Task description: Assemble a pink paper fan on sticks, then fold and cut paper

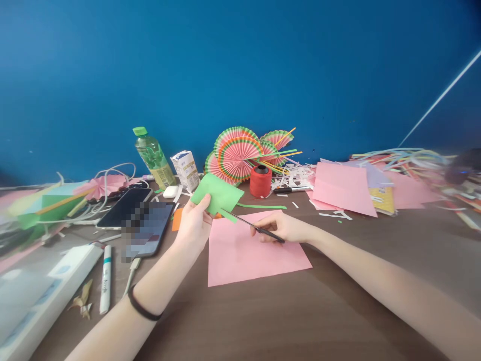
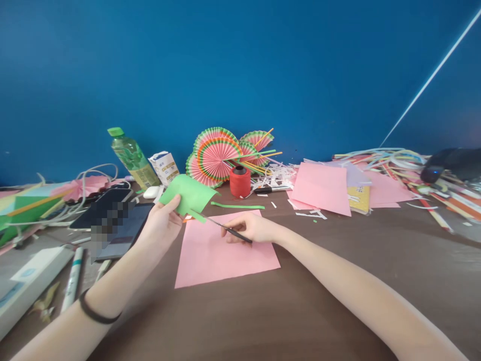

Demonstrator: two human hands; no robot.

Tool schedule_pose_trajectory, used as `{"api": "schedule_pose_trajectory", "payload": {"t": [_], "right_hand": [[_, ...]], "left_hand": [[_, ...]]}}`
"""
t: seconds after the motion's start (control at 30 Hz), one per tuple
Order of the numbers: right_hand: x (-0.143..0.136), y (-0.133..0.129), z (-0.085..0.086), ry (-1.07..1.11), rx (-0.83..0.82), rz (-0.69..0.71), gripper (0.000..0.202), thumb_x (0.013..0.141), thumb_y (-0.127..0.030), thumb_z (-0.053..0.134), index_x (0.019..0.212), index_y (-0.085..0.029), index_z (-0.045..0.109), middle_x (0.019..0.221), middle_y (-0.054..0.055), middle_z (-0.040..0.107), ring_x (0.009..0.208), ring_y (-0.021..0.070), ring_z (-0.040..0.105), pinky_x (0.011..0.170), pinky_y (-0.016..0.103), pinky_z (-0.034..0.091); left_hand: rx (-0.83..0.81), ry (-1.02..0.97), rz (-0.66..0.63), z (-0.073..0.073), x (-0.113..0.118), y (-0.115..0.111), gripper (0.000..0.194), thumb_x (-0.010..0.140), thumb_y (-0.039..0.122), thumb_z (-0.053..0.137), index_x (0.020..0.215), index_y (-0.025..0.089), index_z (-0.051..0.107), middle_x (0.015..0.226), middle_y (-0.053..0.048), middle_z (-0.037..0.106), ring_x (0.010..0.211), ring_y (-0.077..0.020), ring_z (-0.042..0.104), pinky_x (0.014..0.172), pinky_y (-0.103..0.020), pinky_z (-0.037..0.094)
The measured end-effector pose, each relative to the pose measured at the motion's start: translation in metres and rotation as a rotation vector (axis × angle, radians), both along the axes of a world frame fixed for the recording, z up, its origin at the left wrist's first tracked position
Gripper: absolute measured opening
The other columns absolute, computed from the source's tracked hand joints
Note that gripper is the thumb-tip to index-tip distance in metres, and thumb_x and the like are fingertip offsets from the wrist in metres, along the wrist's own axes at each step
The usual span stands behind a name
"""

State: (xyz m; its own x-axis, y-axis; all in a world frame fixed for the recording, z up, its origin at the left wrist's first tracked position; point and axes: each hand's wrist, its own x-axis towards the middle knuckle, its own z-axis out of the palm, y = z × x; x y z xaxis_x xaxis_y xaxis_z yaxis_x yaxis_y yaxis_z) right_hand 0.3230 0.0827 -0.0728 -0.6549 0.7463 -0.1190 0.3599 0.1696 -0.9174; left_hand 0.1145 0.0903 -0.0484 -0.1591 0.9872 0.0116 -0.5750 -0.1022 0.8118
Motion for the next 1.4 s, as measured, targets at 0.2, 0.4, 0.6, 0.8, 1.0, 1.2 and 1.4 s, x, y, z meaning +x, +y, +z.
{"api": "schedule_pose_trajectory", "payload": {"t": [0.2,0.4,0.6,0.8,1.0,1.2,1.4], "right_hand": [[0.011,0.009,-0.002,0.019,0.003,0.064,0.03,0.074,-0.039,0.062,0.091,-0.014,0.064,0.07,0.0,0.055,0.048,0.0046,0.041,0.042,0.016,0.036],[0.023,0.019,-0.002,0.0,-0.047,0.091,0.035,0.072,-0.042,0.064,0.091,-0.014,0.064,0.063,-0.002,0.05,0.045,0.0048,0.044,0.038,0.016,0.038],[0.026,0.02,0.001,0.114,-0.091,0.036,0.041,0.075,-0.048,0.059,0.092,-0.01,0.06,0.053,-0.004,0.049,0.038,0.0048,0.044,0.035,0.017,0.036],[0.018,0.015,-0.002,0.18,-0.051,0.016,0.038,0.074,-0.046,0.06,0.087,-0.011,0.055,0.055,-0.004,0.05,0.043,0.0067,0.048,0.039,0.018,0.04],[0.007,0.007,-0.004,0.247,-0.031,-0.035,0.036,0.073,-0.044,0.062,0.089,-0.013,0.054,0.064,-0.003,0.048,0.047,0.0058,0.047,0.044,0.02,0.044],[0.005,0.005,-0.006,0.287,-0.032,-0.04,0.034,0.075,-0.043,0.062,0.09,-0.014,0.054,0.063,-0.004,0.047,0.048,0.0059,0.047,0.046,0.02,0.044],[0.002,0.004,-0.009,0.314,-0.042,-0.071,0.033,0.075,-0.041,0.063,0.091,-0.014,0.054,0.064,-0.003,0.049,0.048,0.0065,0.047,0.046,0.021,0.044]], "left_hand": [[-0.062,0.284,-0.174,0.006,-0.021,0.011,0.022,0.064,0.007,0.065,0.085,0.013,0.063,0.078,-0.004,0.071,0.062,-0.0154,0.067,0.057,-0.024,0.057],[-0.175,0.51,-0.334,0.013,-0.036,0.014,0.032,0.059,0.006,0.07,0.089,0.012,0.065,0.082,-0.012,0.071,0.069,-0.0251,0.069,0.055,-0.03,0.057],[-0.088,0.287,-0.209,0.01,-0.032,0.017,0.024,0.064,0.003,0.065,0.086,0.011,0.064,0.085,-0.011,0.071,0.077,-0.0248,0.068,0.066,-0.034,0.059],[-0.058,0.156,-0.11,0.005,-0.025,0.015,0.023,0.067,0.006,0.065,0.089,0.015,0.063,0.089,-0.007,0.071,0.079,-0.0204,0.068,0.077,-0.036,0.056],[-0.078,0.107,-0.143,0.002,-0.01,0.005,0.023,0.068,0.005,0.064,0.088,0.016,0.064,0.092,-0.005,0.071,0.08,-0.0189,0.068,0.078,-0.034,0.056],[-0.15,0.084,-0.16,-0.003,-0.002,0.001,0.018,0.072,0.004,0.061,0.086,0.015,0.064,0.088,-0.005,0.071,0.074,-0.0166,0.068,0.081,-0.035,0.054],[-0.155,0.077,-0.21,-0.007,0.0,-0.001,0.017,0.072,0.005,0.061,0.085,0.015,0.065,0.085,-0.005,0.072,0.081,-0.0201,0.068,0.084,-0.038,0.053]]}}
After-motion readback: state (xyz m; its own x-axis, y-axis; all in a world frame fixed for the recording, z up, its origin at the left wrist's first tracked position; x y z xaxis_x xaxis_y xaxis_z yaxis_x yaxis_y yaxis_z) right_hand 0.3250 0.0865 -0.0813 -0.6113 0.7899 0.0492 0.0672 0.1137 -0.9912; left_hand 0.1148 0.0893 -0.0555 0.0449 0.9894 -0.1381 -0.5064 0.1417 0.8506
